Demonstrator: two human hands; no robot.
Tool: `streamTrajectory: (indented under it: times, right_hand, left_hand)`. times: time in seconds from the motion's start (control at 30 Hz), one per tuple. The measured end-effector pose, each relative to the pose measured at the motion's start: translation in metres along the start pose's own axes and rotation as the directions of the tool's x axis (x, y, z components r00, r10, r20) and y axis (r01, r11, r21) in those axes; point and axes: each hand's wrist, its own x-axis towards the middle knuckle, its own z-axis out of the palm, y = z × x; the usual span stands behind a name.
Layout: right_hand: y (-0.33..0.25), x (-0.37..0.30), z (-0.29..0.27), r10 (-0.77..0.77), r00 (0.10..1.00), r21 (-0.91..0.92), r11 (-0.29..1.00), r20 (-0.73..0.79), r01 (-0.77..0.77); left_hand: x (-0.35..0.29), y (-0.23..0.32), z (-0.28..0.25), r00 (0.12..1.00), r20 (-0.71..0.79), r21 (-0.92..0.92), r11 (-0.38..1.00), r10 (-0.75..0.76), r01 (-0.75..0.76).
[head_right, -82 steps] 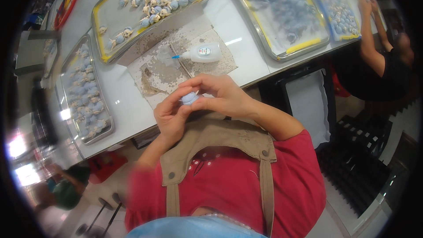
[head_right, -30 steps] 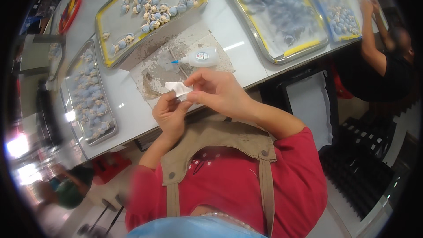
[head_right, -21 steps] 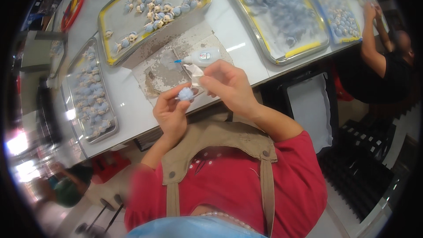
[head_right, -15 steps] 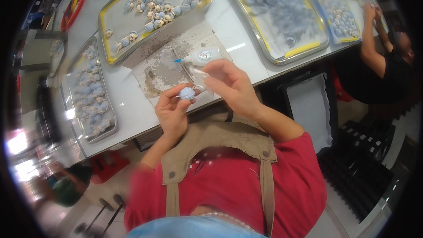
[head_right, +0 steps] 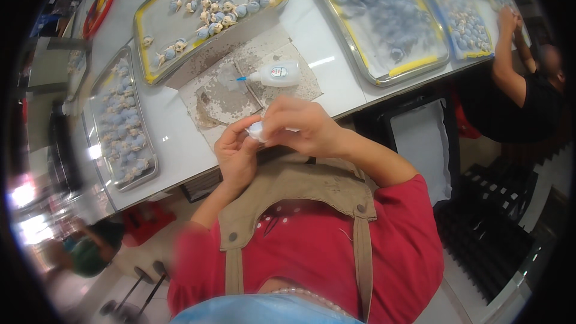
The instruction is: The person assembles small decorative items by applying glue to a light blue ball and attaching a small white piece. They repeat this process for multiple items, placing the finished pieces onto a tray.
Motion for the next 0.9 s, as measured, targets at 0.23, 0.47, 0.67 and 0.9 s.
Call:
streamTrajectory:
  times: [0.23,0.47,0.67,0.9]
  right_hand:
    - [0.008,-0.012,0.003,0.303,0.925,0.367,0.907,-0.228,-0.206]
    - [0.010,-0.011,0.005,0.376,0.899,0.388,0.881,-0.224,-0.272]
    - [0.011,-0.014,0.008,0.431,0.877,0.411,0.854,-0.215,-0.319]
    - [0.016,-0.018,0.014,0.389,0.891,0.359,0.886,-0.232,-0.294]
  left_hand:
    - [0.008,0.006,0.010,0.999,-0.006,-0.065,0.997,-0.031,0.031]
    - [0.009,0.003,0.007,0.998,0.000,-0.106,0.993,-0.056,0.056]
    - [0.009,0.001,0.004,0.997,0.012,-0.112,0.991,-0.075,0.076]
    - [0.009,-0.001,0.007,0.995,0.002,-0.115,0.988,-0.102,0.101]
